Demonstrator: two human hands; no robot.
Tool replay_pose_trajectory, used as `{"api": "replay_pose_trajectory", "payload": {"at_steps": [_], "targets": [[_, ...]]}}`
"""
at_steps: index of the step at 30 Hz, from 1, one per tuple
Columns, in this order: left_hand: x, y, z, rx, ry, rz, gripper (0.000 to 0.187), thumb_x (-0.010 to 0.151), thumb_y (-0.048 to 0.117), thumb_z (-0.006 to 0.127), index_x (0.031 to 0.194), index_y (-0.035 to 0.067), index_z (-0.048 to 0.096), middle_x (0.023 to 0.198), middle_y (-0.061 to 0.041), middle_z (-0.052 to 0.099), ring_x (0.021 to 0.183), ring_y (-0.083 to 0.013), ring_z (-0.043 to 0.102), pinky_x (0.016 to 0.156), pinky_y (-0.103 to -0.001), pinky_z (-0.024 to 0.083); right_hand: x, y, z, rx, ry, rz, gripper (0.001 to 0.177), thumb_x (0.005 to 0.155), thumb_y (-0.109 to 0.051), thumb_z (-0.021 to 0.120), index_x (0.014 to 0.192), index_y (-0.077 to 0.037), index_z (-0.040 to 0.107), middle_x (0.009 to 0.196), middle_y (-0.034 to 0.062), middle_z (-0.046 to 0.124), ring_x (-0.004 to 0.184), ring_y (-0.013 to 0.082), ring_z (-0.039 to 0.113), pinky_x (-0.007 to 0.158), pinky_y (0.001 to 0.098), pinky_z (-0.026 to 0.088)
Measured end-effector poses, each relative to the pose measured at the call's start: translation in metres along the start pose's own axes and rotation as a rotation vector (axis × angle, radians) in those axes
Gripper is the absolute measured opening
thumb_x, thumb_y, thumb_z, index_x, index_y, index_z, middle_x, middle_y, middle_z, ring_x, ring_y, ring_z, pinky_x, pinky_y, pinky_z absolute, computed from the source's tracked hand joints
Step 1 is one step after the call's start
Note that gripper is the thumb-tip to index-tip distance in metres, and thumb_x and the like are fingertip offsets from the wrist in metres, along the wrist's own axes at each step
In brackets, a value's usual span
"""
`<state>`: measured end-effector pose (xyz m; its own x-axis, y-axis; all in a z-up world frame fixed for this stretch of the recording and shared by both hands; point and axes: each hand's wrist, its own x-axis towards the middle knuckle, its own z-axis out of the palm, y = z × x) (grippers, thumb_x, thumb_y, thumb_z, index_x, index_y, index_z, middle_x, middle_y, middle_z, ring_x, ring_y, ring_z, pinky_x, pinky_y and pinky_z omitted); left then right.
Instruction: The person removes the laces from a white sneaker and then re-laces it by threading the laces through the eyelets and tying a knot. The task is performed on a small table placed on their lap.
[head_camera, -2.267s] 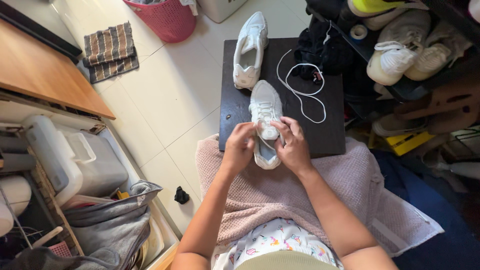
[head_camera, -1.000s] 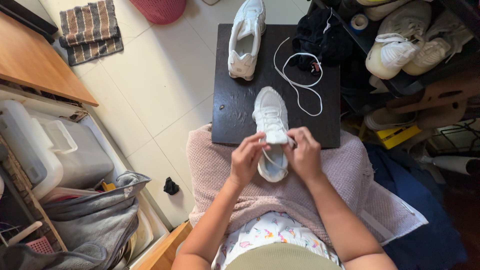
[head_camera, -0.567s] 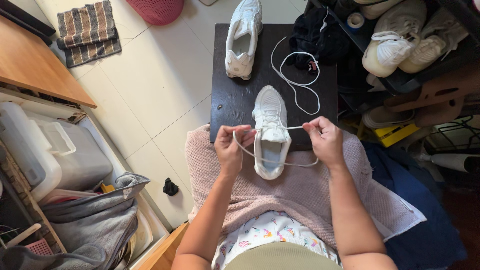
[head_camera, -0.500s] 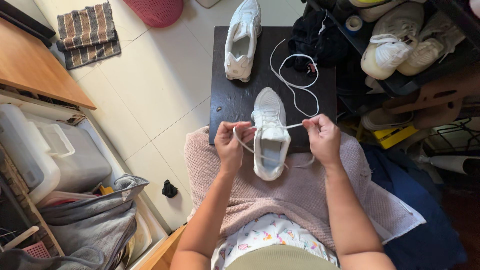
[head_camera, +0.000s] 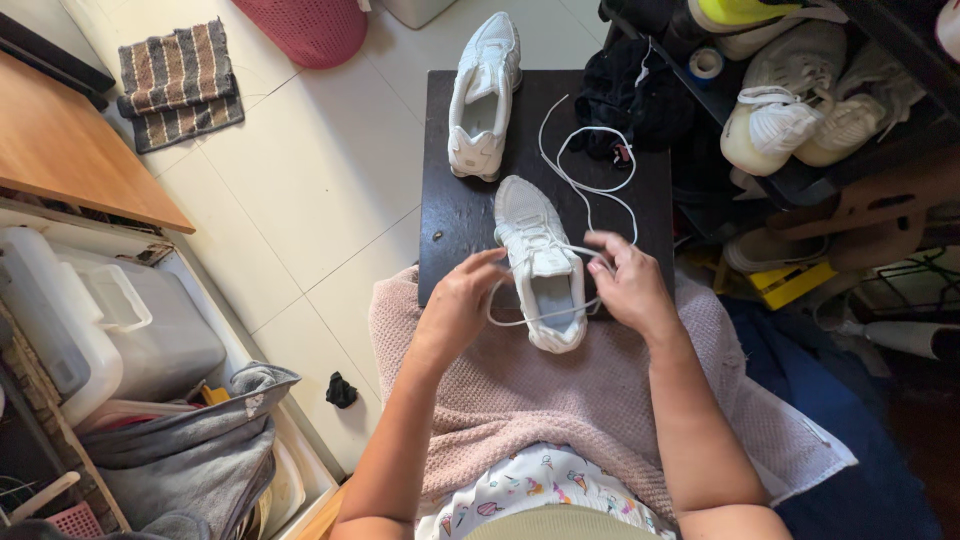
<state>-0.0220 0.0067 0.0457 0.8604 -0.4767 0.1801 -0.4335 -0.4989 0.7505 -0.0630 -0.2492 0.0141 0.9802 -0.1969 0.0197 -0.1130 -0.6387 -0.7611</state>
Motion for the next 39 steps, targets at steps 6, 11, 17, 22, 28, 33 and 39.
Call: {"api": "replay_pose_trajectory", "payload": {"at_steps": [6, 11, 17, 22, 28, 33, 39], "targets": [[0.005, 0.027, 0.021, -0.139, -0.074, -0.210, 0.038, 0.088, 0.004, 0.072, 0.124, 0.012, 0.062, 0.137, -0.008, 0.062, 0.081, -0.0289, 0.072, 0.085, -0.041, 0.058, -0.009, -0.029, -0.004, -0.063, -0.063, -0.064, 0.048, 0.069, 0.000, 0.076, 0.115, -0.014, 0.076, 0.090, 0.0084, 0.055, 0.060, 0.0182, 0.054, 0.051, 0.0314, 0.048], [-0.002, 0.017, 0.066, -0.036, 0.189, -0.053, 0.026, 0.082, 0.005, 0.078, 0.107, 0.011, 0.072, 0.130, -0.017, 0.059, 0.095, -0.0313, 0.073, 0.081, -0.040, 0.060, -0.014, -0.013, 0.017, -0.005, 0.117, -0.330, 0.037, 0.075, 0.000, 0.080, 0.107, -0.017, 0.080, 0.089, 0.0028, 0.054, 0.073, 0.0118, 0.057, 0.062, 0.0261, 0.050], [-0.016, -0.008, 0.088, -0.129, 0.230, -0.041, 0.025, 0.085, 0.002, 0.078, 0.107, 0.012, 0.076, 0.135, -0.017, 0.057, 0.107, -0.0327, 0.072, 0.084, -0.037, 0.062, -0.028, 0.024, 0.038, 0.206, 0.149, -0.194, 0.020, 0.081, 0.002, 0.079, 0.096, -0.010, 0.076, 0.084, -0.0006, 0.059, 0.068, 0.0066, 0.054, 0.056, 0.0233, 0.042], [-0.020, -0.006, 0.088, -0.150, 0.330, 0.051, 0.028, 0.081, -0.001, 0.078, 0.107, 0.010, 0.076, 0.126, -0.017, 0.054, 0.117, -0.0398, 0.067, 0.091, -0.037, 0.062, -0.028, 0.030, 0.040, 0.317, 0.137, -0.026, 0.028, 0.079, -0.003, 0.083, 0.095, -0.004, 0.060, 0.082, -0.0041, 0.058, 0.068, 0.0014, 0.051, 0.058, 0.0186, 0.043], [-0.020, -0.002, 0.080, -0.264, 0.276, -0.165, 0.023, 0.085, 0.002, 0.080, 0.108, 0.008, 0.078, 0.105, -0.011, 0.065, 0.084, -0.0199, 0.069, 0.066, -0.028, 0.060, -0.015, 0.005, 0.002, 0.383, 0.116, -0.039, 0.029, 0.088, -0.001, 0.073, 0.117, -0.005, 0.070, 0.084, -0.0032, 0.061, 0.070, 0.0020, 0.052, 0.060, 0.0180, 0.043], [-0.005, -0.001, 0.059, -0.478, 0.407, -0.114, 0.018, 0.087, -0.004, 0.079, 0.103, 0.004, 0.078, 0.095, -0.007, 0.073, 0.076, -0.0149, 0.066, 0.066, -0.029, 0.055, 0.001, -0.026, -0.025, 0.369, 0.187, -0.112, 0.015, 0.104, 0.002, 0.064, 0.115, -0.003, 0.073, 0.088, 0.0022, 0.069, 0.080, 0.0052, 0.062, 0.072, 0.0196, 0.049], [-0.017, 0.012, 0.053, -0.079, 0.150, 0.253, 0.036, 0.081, -0.008, 0.070, 0.114, 0.007, 0.076, 0.105, -0.010, 0.074, 0.098, -0.0264, 0.070, 0.087, -0.038, 0.058, -0.019, -0.045, -0.006, 0.228, -0.001, -0.182, 0.019, 0.094, 0.001, 0.067, 0.111, -0.005, 0.073, 0.083, 0.0047, 0.072, 0.071, 0.0081, 0.064, 0.061, 0.0236, 0.051]]}}
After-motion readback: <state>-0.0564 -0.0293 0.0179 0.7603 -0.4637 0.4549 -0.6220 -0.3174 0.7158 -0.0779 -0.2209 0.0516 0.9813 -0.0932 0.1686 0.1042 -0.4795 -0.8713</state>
